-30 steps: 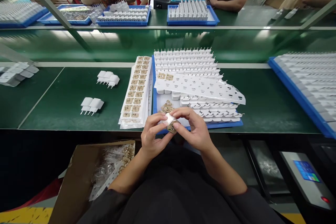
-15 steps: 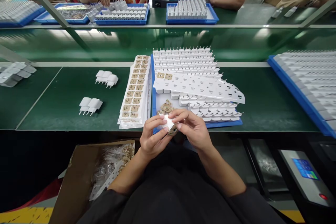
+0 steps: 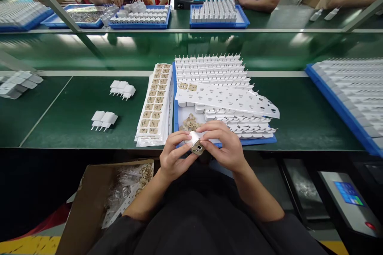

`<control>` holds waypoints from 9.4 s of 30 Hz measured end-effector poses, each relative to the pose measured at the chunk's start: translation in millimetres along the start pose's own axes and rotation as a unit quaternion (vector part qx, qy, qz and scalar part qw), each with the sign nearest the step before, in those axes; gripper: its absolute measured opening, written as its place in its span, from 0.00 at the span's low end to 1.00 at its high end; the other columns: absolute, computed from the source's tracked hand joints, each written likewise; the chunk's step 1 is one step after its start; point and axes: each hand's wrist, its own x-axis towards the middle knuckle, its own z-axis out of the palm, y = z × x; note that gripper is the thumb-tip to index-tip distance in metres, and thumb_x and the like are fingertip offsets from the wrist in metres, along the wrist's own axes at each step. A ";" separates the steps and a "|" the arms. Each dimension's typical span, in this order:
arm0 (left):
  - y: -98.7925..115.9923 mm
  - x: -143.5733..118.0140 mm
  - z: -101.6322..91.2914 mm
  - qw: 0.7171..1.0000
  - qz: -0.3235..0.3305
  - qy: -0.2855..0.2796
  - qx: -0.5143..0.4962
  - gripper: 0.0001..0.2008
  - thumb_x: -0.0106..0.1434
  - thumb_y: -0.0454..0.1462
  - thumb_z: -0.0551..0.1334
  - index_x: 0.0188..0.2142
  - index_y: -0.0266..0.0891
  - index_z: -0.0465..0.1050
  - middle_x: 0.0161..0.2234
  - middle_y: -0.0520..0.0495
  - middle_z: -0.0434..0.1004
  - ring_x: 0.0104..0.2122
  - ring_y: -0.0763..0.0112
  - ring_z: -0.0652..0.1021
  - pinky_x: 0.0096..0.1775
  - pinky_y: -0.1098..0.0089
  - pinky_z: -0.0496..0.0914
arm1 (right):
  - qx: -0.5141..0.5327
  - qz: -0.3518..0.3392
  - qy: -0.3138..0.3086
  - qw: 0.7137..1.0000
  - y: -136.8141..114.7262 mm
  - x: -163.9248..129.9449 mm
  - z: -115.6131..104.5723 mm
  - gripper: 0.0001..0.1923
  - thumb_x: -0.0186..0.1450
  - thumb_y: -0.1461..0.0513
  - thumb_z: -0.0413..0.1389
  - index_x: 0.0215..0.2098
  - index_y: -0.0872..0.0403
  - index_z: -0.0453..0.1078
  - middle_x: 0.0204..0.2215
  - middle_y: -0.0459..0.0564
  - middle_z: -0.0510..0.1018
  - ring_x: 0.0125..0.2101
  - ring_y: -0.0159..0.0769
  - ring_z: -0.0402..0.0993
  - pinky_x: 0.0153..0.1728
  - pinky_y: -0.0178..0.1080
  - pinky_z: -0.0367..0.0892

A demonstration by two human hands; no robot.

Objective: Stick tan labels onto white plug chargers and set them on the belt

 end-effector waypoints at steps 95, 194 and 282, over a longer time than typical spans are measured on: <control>-25.9 14.1 16.4 0.813 -0.482 -0.036 -0.325 0.25 0.64 0.52 0.65 0.56 0.49 0.66 0.54 0.41 0.78 0.44 0.61 0.83 0.36 0.65 0.81 | 0.124 0.181 0.039 0.975 1.8 -21.8 0.9 0.02 0.67 0.60 0.60 0.36 0.49 0.73 0.31 0.48 0.81 0.33 0.38 0.79 0.38 0.42 0.75; 4.5 2.5 13.3 0.996 -0.091 -0.015 0.001 0.24 0.59 0.31 0.71 0.53 0.46 0.71 0.48 0.44 0.80 0.52 0.59 0.80 0.54 0.52 0.76 | 0.040 0.168 0.021 0.985 -2.6 -3.5 2.6 0.07 0.69 0.62 0.59 0.45 0.46 0.76 0.47 0.51 0.83 0.56 0.44 0.75 0.59 0.53 0.69; -171.7 114.1 16.7 0.874 -0.455 -0.015 -0.171 0.15 0.52 0.38 0.69 0.39 0.40 0.71 0.26 0.53 0.79 0.29 0.69 0.76 0.37 0.68 0.67 | -0.282 0.119 -0.207 0.929 140.1 167.9 27.2 0.04 0.64 0.67 0.57 0.36 0.54 0.74 0.35 0.50 0.81 0.32 0.37 0.71 0.38 0.38 0.62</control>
